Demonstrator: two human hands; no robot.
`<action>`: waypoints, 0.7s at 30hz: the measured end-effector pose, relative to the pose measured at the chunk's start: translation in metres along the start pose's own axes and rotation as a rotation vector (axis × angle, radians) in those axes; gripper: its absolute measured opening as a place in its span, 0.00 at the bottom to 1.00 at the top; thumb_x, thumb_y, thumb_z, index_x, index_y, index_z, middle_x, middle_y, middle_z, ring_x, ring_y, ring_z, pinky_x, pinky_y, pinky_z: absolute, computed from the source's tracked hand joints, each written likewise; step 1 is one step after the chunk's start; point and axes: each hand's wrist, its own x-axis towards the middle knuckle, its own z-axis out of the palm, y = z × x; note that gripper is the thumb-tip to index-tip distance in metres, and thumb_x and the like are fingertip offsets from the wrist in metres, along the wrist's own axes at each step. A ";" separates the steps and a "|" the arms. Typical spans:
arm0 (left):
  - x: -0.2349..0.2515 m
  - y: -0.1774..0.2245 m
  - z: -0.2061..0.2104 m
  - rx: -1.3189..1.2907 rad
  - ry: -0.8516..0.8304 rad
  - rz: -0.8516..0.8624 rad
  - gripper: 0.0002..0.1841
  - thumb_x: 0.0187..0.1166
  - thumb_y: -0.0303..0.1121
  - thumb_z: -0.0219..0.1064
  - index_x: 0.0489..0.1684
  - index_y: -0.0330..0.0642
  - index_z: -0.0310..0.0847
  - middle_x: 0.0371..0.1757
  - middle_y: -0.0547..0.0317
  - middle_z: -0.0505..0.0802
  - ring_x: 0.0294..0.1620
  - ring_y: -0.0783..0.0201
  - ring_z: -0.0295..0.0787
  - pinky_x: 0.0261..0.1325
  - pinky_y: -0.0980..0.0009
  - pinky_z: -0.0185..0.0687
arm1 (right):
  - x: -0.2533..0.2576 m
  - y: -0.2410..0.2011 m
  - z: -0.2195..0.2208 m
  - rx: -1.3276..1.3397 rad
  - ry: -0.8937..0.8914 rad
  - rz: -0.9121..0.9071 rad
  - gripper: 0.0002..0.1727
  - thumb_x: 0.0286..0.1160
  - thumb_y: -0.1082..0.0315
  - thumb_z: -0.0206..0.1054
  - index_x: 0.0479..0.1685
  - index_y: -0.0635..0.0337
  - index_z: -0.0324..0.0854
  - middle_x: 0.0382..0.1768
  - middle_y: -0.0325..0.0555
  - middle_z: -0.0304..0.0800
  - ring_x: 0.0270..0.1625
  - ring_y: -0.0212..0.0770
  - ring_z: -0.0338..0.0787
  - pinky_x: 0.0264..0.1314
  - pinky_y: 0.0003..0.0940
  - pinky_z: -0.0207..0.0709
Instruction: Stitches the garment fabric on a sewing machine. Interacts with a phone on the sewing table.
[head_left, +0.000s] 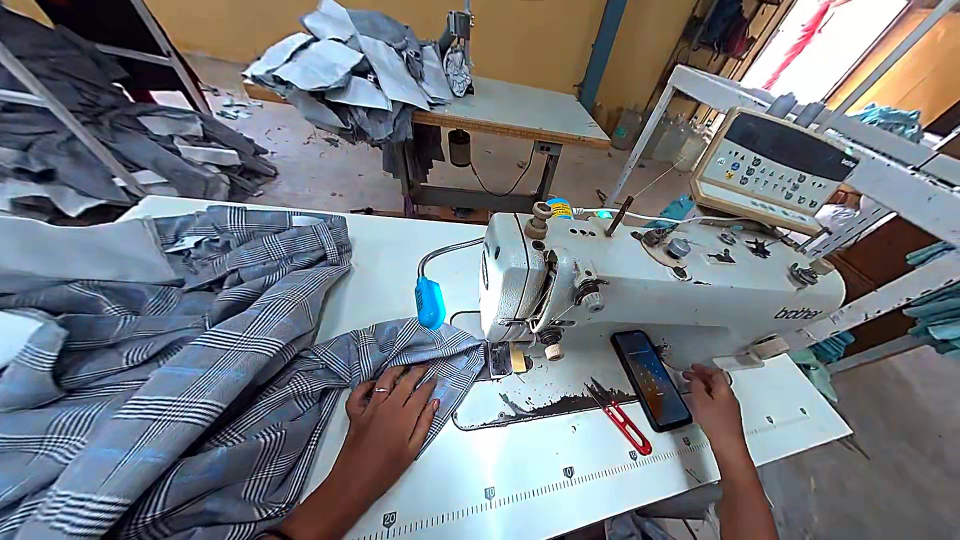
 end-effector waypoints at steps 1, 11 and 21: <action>0.000 0.004 0.000 -0.004 0.089 0.038 0.21 0.83 0.41 0.51 0.45 0.44 0.95 0.63 0.50 0.94 0.71 0.39 0.84 0.66 0.30 0.63 | 0.004 0.003 0.000 0.042 -0.025 0.077 0.21 0.90 0.73 0.50 0.74 0.79 0.69 0.63 0.72 0.85 0.62 0.61 0.88 0.67 0.55 0.78; 0.107 0.172 0.026 -1.733 -0.695 -0.712 0.31 0.97 0.42 0.35 0.86 0.24 0.56 0.84 0.30 0.72 0.84 0.48 0.72 0.85 0.58 0.64 | 0.041 -0.022 0.025 0.024 -0.158 0.375 0.23 0.95 0.61 0.47 0.46 0.74 0.80 0.37 0.57 0.81 0.38 0.45 0.80 0.45 0.45 0.74; 0.131 0.201 0.067 -1.863 -0.745 -1.082 0.35 0.96 0.52 0.37 0.89 0.29 0.50 0.88 0.30 0.63 0.86 0.43 0.65 0.83 0.52 0.64 | 0.041 -0.034 0.015 0.379 -0.423 0.516 0.29 0.96 0.49 0.41 0.51 0.66 0.79 0.38 0.49 0.89 0.40 0.39 0.90 0.46 0.36 0.84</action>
